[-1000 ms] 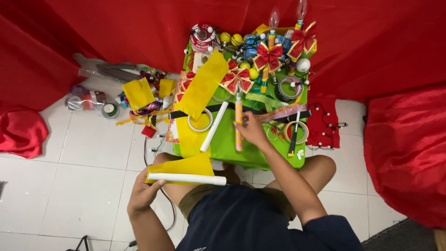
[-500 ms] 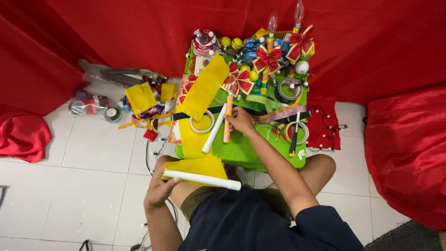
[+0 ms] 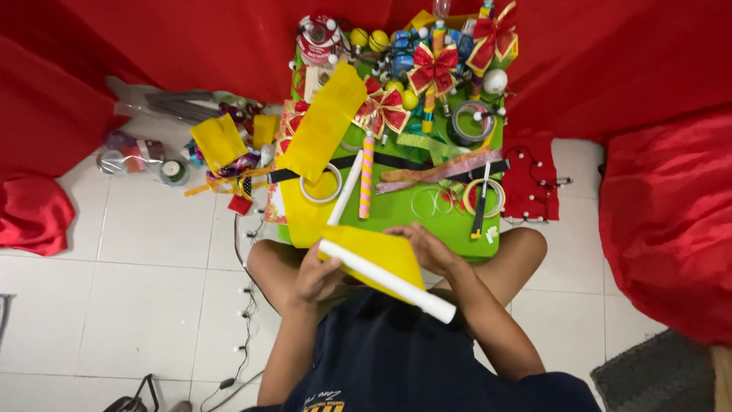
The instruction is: Folding and wrapping yellow cardboard around a white tube to create a decorative component for a handicraft project.
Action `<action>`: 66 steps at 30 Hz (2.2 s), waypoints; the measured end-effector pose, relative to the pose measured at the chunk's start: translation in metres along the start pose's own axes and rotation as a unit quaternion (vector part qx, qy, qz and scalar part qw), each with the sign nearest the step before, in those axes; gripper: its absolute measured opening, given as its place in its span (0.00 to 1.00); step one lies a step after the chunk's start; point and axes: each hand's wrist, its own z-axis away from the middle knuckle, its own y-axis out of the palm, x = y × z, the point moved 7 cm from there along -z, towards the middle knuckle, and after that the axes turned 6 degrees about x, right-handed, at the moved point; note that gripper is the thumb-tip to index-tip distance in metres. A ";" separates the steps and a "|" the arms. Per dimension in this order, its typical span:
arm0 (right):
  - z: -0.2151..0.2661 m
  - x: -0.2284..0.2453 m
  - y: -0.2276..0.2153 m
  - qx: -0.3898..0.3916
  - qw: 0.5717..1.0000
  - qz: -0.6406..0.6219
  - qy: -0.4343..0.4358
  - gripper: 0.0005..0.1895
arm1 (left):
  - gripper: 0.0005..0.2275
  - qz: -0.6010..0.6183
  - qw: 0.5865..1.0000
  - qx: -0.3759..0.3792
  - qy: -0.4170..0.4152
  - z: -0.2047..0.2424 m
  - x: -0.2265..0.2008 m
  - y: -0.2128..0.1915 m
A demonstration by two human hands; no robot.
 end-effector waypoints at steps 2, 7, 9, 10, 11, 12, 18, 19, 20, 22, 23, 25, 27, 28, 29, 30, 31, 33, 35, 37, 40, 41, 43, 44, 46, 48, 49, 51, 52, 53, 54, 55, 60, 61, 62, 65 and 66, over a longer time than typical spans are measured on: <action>0.023 -0.006 -0.011 -0.025 0.996 -0.081 0.018 0.47 | 0.22 0.016 1.000 0.005 -0.016 -0.015 0.014 0.006; 0.067 0.013 -0.075 -0.088 0.980 -0.170 -0.050 0.33 | 0.19 0.002 0.996 -0.051 -0.075 -0.026 0.037 0.004; 0.081 0.032 -0.094 -0.115 0.990 -0.015 -0.080 0.27 | 0.17 -0.013 0.990 -0.112 -0.087 -0.024 0.046 -0.010; 0.084 0.046 -0.088 -0.118 0.990 -0.016 -0.081 0.27 | 0.17 -0.013 0.990 -0.111 -0.090 -0.025 0.049 -0.010; 0.088 0.058 -0.086 -0.166 0.983 0.056 -0.061 0.28 | 0.16 -0.026 0.985 -0.138 -0.096 -0.024 0.052 -0.014; 0.092 0.072 -0.084 -0.213 0.968 0.128 -0.041 0.30 | 0.15 -0.039 0.980 -0.165 -0.102 -0.022 0.055 -0.018; 0.075 0.126 -0.085 -0.315 0.834 0.454 0.002 0.26 | 0.13 -0.061 0.961 -0.248 -0.109 -0.027 0.053 0.000; 0.071 0.125 -0.083 -0.314 0.834 0.454 0.002 0.26 | 0.13 -0.061 0.961 -0.248 -0.108 -0.028 0.052 0.002; 0.067 0.128 -0.079 -0.310 0.796 0.519 -0.002 0.24 | 0.13 -0.071 0.955 -0.264 -0.116 -0.027 0.052 0.002; 0.061 0.129 -0.072 -0.304 0.755 0.581 -0.005 0.23 | 0.12 -0.081 0.948 -0.281 -0.125 -0.027 0.046 0.010; 0.060 0.129 -0.070 -0.304 0.750 0.588 -0.003 0.22 | 0.12 -0.098 0.942 -0.294 -0.130 -0.028 0.040 0.016; 0.057 0.126 -0.070 -0.303 0.744 0.595 -0.002 0.21 | 0.12 -0.115 0.935 -0.306 -0.135 -0.029 0.032 0.025; 0.055 0.122 -0.068 -0.290 0.715 0.635 -0.028 0.20 | 0.13 -0.172 0.923 -0.309 -0.149 -0.030 0.027 0.029; 0.055 0.122 -0.063 -0.292 0.714 0.635 -0.028 0.20 | 0.13 -0.172 0.924 -0.308 -0.150 -0.029 0.032 0.020; 0.055 0.124 -0.054 -0.288 0.675 0.678 -0.032 0.20 | 0.14 -0.190 0.919 -0.306 -0.161 -0.027 0.038 0.011; 0.055 0.124 -0.046 -0.282 0.634 0.719 -0.036 0.20 | 0.15 -0.209 0.913 -0.305 -0.172 -0.025 0.043 0.001; 0.057 0.125 -0.038 -0.283 0.634 0.719 -0.036 0.20 | 0.15 -0.209 0.913 -0.304 -0.172 -0.025 0.040 -0.004; 0.065 0.137 -0.007 -0.273 0.594 0.741 -0.153 0.19 | 0.18 -0.307 0.886 -0.277 -0.209 -0.028 0.034 -0.013; 0.074 0.129 -0.016 -0.278 0.603 0.733 -0.150 0.19 | 0.20 -0.352 0.871 -0.266 -0.217 -0.020 0.046 -0.048; 0.086 0.123 -0.024 -0.285 0.611 0.724 -0.146 0.18 | 0.21 -0.397 0.853 -0.252 -0.228 -0.016 0.048 -0.064; 0.096 0.114 -0.029 -0.267 0.638 0.717 -0.083 0.22 | 0.23 -0.452 0.826 -0.238 -0.240 -0.020 0.034 -0.054; 0.095 0.107 -0.027 -0.239 0.679 0.694 -0.018 0.23 | 0.23 -0.464 0.820 -0.234 -0.240 -0.021 0.030 -0.047; 0.094 0.096 -0.023 -0.212 0.715 0.665 0.046 0.24 | 0.24 -0.478 0.814 -0.228 -0.240 -0.026 0.022 -0.036; 0.092 0.093 -0.018 -0.197 0.703 0.683 0.020 0.23 | 0.23 -0.508 0.794 -0.215 -0.256 -0.028 0.019 -0.031; 0.087 0.087 -0.015 -0.182 0.691 0.699 -0.006 0.22 | 0.22 -0.539 0.772 -0.202 -0.270 -0.032 0.013 -0.019; 0.080 0.081 -0.016 -0.175 0.665 0.725 -0.028 0.19 | 0.23 -0.592 0.736 -0.174 -0.276 -0.039 0.005 -0.003; 0.080 0.079 -0.019 -0.175 0.666 0.725 -0.029 0.19 | 0.23 -0.593 0.736 -0.174 -0.276 -0.040 0.006 -0.002; 0.079 0.078 -0.021 -0.185 0.622 0.760 -0.047 0.17 | 0.22 -0.615 0.720 -0.165 -0.277 -0.042 0.007 0.002; 0.080 0.081 -0.022 -0.184 0.622 0.760 -0.047 0.17 | 0.22 -0.615 0.719 -0.166 -0.277 -0.042 0.006 0.003; 0.080 0.084 -0.022 -0.185 0.623 0.758 -0.057 0.16 | 0.21 -0.625 0.714 -0.158 -0.273 -0.043 0.005 0.004; 0.082 0.086 -0.022 -0.185 0.625 0.756 -0.066 0.14 | 0.21 -0.634 0.709 -0.150 -0.270 -0.042 0.005 0.006; 0.082 0.086 -0.025 -0.183 0.625 0.756 -0.065 0.14 | 0.21 -0.632 0.709 -0.153 -0.271 -0.040 0.008 -0.003; 0.082 0.087 -0.026 -0.183 0.604 0.773 -0.064 0.13 | 0.23 -0.634 0.724 -0.134 -0.238 -0.033 0.019 -0.029; 0.082 0.087 -0.026 -0.182 0.605 0.773 -0.064 0.13 | 0.23 -0.634 0.723 -0.135 -0.239 -0.032 0.019 -0.027; 0.082 0.087 -0.026 -0.184 0.609 0.769 -0.064 0.13 | 0.23 -0.652 0.713 -0.128 -0.224 -0.033 0.018 -0.022; 0.083 0.088 -0.029 -0.184 0.623 0.758 -0.060 0.13 | 0.24 -0.698 0.673 -0.130 -0.207 -0.034 0.007 0.008; 0.082 0.088 -0.031 -0.182 0.632 0.751 -0.057 0.13 | 0.24 -0.724 0.645 -0.137 -0.203 -0.035 0.001 0.020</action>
